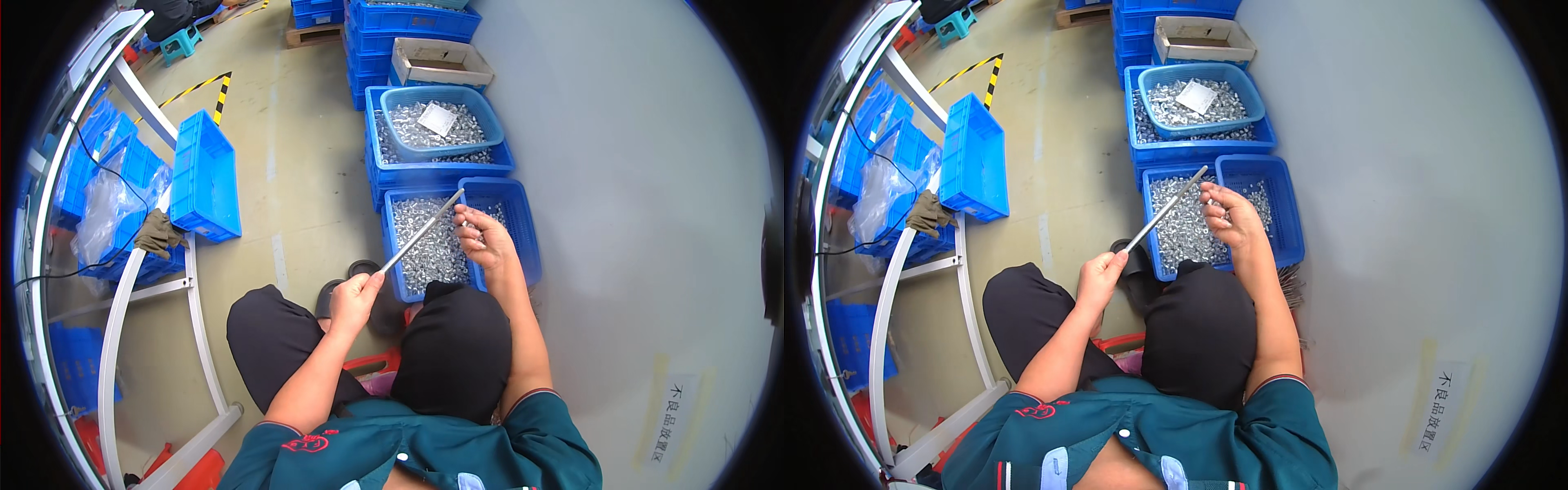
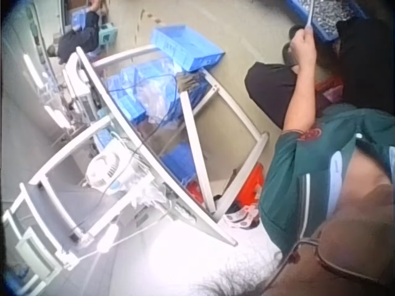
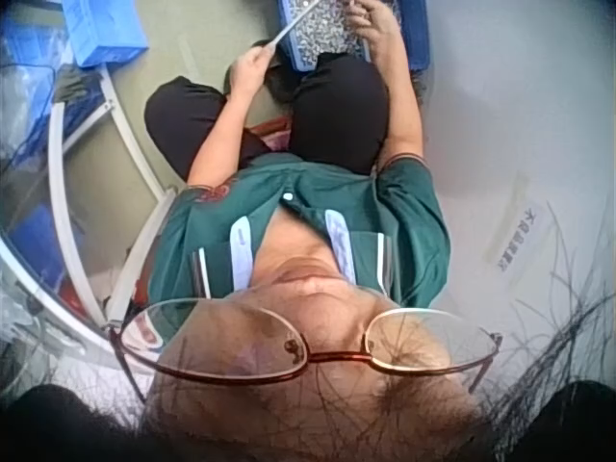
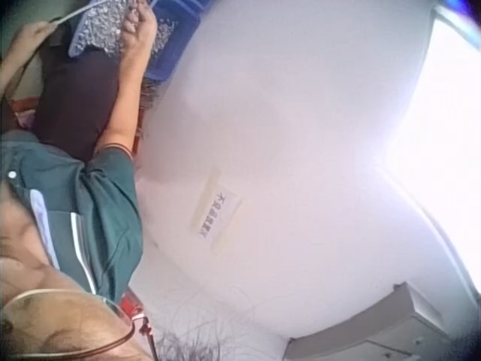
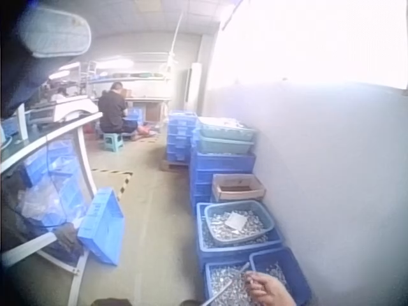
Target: Manually sliding small metal rings onto a long metal rod to assemble a hardware component.
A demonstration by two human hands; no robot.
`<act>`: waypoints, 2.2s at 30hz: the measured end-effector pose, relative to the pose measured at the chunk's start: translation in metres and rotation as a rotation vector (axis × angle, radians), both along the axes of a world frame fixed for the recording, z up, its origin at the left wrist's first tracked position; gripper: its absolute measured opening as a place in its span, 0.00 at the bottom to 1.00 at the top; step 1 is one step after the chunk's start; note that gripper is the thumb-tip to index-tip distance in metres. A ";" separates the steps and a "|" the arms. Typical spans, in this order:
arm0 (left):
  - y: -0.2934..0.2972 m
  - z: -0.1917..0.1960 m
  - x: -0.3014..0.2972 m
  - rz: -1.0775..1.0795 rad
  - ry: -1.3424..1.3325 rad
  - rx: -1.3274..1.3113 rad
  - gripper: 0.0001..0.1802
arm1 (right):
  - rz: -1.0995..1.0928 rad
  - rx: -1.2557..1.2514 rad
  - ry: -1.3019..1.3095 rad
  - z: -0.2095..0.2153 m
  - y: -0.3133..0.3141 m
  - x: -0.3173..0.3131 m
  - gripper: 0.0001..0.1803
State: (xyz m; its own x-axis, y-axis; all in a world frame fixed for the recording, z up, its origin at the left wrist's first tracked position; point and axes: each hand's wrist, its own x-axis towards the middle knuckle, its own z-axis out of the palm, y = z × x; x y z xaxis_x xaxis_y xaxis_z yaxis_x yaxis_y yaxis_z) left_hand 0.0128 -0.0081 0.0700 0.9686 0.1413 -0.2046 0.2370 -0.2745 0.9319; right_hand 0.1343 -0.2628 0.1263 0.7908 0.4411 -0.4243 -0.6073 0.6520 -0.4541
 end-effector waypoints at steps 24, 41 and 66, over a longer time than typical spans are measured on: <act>0.000 0.007 -0.003 -0.091 -0.012 0.104 0.27 | 0.250 -0.388 -0.287 0.017 0.011 -0.004 0.12; 0.000 0.001 -0.003 -0.087 0.044 0.076 0.28 | -0.221 0.092 0.039 -0.009 -0.003 0.003 0.07; 0.000 0.010 -0.008 -0.122 -0.006 0.162 0.23 | -0.001 0.213 0.080 -0.003 -0.014 0.010 0.12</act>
